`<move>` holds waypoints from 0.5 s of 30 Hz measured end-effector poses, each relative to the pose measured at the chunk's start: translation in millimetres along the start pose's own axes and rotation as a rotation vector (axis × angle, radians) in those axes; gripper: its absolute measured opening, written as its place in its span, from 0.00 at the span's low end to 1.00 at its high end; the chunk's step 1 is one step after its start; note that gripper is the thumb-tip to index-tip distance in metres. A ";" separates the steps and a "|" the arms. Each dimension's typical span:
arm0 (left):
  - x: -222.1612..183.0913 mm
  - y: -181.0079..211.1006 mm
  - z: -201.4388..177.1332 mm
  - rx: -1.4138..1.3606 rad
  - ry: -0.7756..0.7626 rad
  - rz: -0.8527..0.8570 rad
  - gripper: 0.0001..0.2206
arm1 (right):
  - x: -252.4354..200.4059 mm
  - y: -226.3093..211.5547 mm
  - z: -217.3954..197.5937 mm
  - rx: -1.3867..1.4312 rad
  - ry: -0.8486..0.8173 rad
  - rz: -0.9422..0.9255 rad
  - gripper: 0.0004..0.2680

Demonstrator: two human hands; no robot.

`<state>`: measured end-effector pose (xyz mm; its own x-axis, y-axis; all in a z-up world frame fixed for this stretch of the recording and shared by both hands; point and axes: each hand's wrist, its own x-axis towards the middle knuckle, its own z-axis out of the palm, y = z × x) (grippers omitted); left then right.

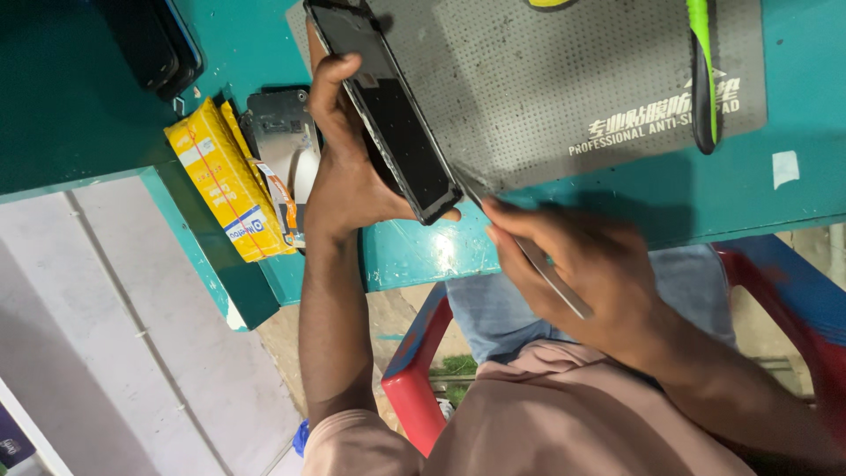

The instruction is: The person uses a metal tool to scrape adhesive from the edges of a smartphone frame. They then apply a liquid from a bottle into the frame's seam and continue scraping and cleaning the edges with the tool.

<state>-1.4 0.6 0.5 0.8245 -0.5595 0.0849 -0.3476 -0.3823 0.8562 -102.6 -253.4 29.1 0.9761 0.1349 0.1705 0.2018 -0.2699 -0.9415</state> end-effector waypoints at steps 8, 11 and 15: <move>0.2 3.2 -0.3 0.058 0.018 0.015 0.69 | -1.0 10.9 5.0 -0.015 0.013 -0.010 0.09; -0.1 5.6 1.0 0.060 0.029 -0.012 0.69 | 6.3 13.5 7.6 0.004 0.019 -0.015 0.08; 2.3 3.9 -0.9 0.173 0.040 0.082 0.70 | -1.4 0.1 -5.9 -0.002 -0.032 -0.012 0.10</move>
<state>-0.4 -1.6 4.5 0.8059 -0.5658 0.1743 -0.4835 -0.4592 0.7452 -103.5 -259.3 30.5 0.9705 0.1684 0.1725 0.2137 -0.2698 -0.9389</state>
